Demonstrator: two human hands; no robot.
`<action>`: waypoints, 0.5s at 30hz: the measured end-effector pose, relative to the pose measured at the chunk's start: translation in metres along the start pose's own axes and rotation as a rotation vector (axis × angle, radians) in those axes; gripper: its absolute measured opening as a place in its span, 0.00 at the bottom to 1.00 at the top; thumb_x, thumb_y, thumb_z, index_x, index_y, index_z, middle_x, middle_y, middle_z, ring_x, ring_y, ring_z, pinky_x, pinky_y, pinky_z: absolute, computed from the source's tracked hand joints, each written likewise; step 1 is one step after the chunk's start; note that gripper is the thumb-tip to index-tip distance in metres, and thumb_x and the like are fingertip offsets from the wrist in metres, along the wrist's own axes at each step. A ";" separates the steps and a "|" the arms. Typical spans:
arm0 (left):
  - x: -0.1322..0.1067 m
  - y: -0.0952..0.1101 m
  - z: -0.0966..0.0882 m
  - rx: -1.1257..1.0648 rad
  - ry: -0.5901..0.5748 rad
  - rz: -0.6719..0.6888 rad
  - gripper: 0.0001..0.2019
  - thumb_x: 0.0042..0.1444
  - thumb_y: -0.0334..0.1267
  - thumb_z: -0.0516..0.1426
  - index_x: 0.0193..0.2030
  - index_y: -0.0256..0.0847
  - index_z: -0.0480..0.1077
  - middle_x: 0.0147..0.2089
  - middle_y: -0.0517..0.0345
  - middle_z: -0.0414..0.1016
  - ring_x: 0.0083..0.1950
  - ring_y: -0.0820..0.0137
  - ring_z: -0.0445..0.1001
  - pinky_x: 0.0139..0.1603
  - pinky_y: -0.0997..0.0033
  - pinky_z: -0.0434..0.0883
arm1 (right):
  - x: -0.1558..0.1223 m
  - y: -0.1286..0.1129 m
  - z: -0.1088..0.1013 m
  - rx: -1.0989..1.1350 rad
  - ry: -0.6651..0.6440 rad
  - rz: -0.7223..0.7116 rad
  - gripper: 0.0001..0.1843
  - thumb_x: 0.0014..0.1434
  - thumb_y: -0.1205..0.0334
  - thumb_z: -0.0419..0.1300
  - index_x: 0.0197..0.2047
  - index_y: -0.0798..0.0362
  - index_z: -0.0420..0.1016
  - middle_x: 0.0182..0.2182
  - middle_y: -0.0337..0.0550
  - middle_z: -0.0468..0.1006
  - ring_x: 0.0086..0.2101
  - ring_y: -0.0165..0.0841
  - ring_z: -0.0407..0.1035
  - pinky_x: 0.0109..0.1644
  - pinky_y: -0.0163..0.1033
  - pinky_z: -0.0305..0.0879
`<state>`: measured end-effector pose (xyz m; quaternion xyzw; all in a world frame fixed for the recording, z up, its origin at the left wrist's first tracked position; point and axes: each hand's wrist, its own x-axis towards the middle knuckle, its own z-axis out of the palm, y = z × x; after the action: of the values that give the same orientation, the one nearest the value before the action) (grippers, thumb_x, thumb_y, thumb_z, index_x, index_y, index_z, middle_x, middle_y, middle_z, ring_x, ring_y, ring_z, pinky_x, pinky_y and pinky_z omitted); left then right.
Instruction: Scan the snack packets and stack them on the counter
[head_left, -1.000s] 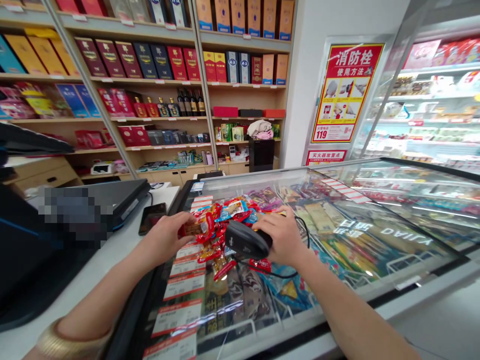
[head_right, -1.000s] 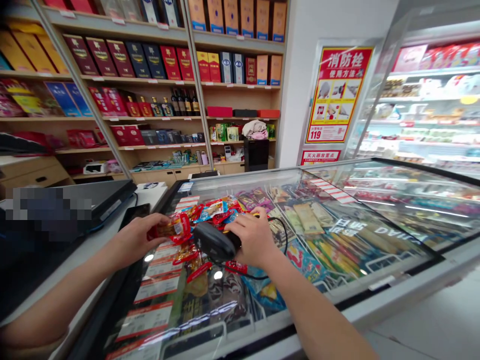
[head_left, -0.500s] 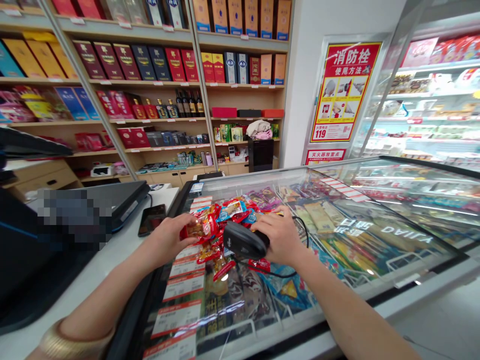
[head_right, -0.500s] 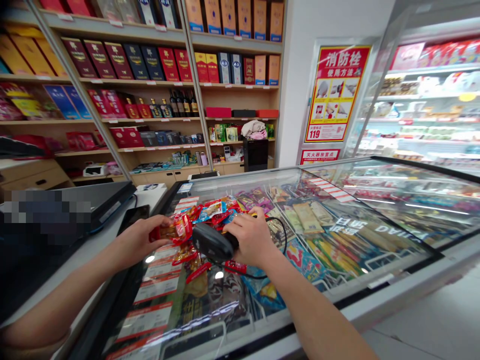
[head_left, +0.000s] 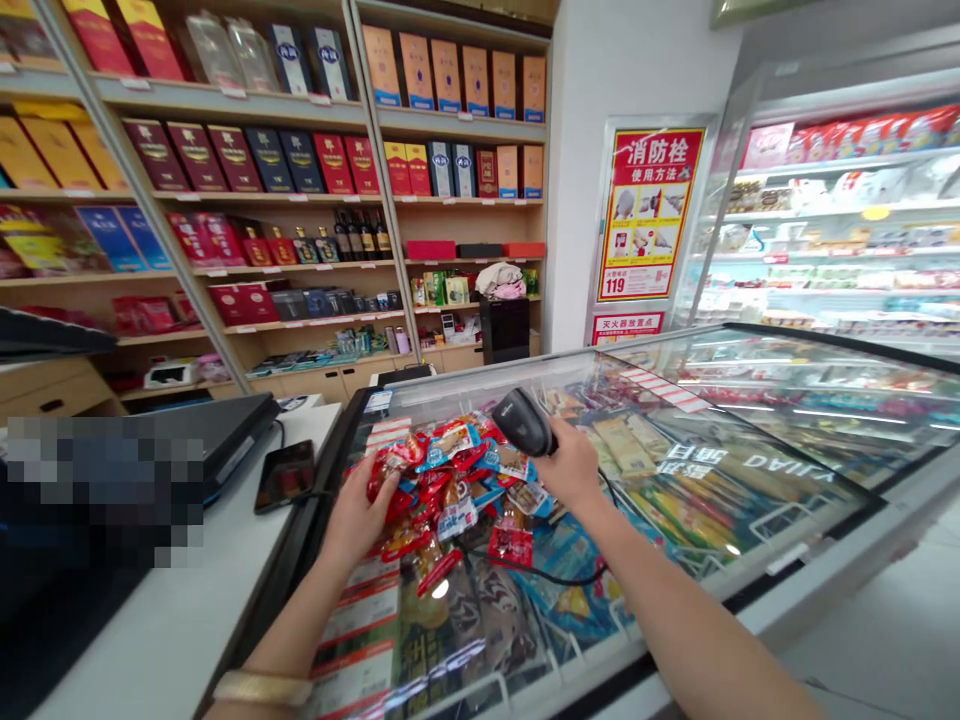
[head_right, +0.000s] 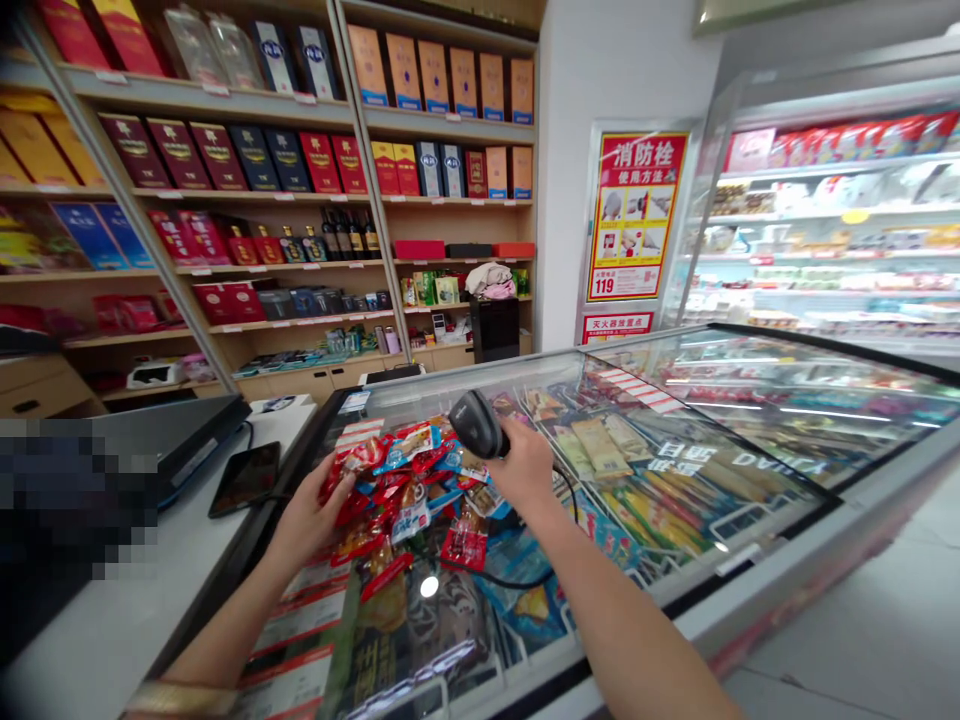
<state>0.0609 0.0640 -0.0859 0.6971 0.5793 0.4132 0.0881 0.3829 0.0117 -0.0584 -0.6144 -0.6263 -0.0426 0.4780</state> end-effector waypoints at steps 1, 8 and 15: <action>-0.001 -0.002 0.007 0.018 0.015 0.008 0.31 0.60 0.57 0.50 0.61 0.37 0.71 0.62 0.38 0.75 0.65 0.50 0.72 0.66 0.47 0.66 | -0.001 0.002 0.004 -0.058 -0.031 0.031 0.15 0.52 0.59 0.65 0.45 0.50 0.79 0.39 0.48 0.84 0.42 0.45 0.77 0.42 0.41 0.65; -0.016 0.005 0.029 0.070 0.005 0.050 0.32 0.64 0.54 0.50 0.69 0.40 0.65 0.67 0.38 0.70 0.69 0.49 0.68 0.69 0.42 0.64 | -0.011 -0.002 0.027 -0.220 -0.248 0.165 0.17 0.56 0.59 0.65 0.50 0.48 0.78 0.43 0.48 0.85 0.44 0.45 0.78 0.44 0.42 0.65; -0.026 0.001 0.042 -0.044 -0.033 0.104 0.31 0.66 0.53 0.48 0.72 0.41 0.62 0.72 0.40 0.64 0.73 0.54 0.62 0.72 0.46 0.61 | -0.022 -0.022 0.038 -0.194 -0.300 0.054 0.14 0.55 0.62 0.64 0.46 0.49 0.80 0.41 0.47 0.85 0.43 0.44 0.79 0.43 0.40 0.65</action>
<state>0.0906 0.0559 -0.1250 0.7309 0.5314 0.4184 0.0915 0.3389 0.0147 -0.0817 -0.6736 -0.6669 0.0023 0.3187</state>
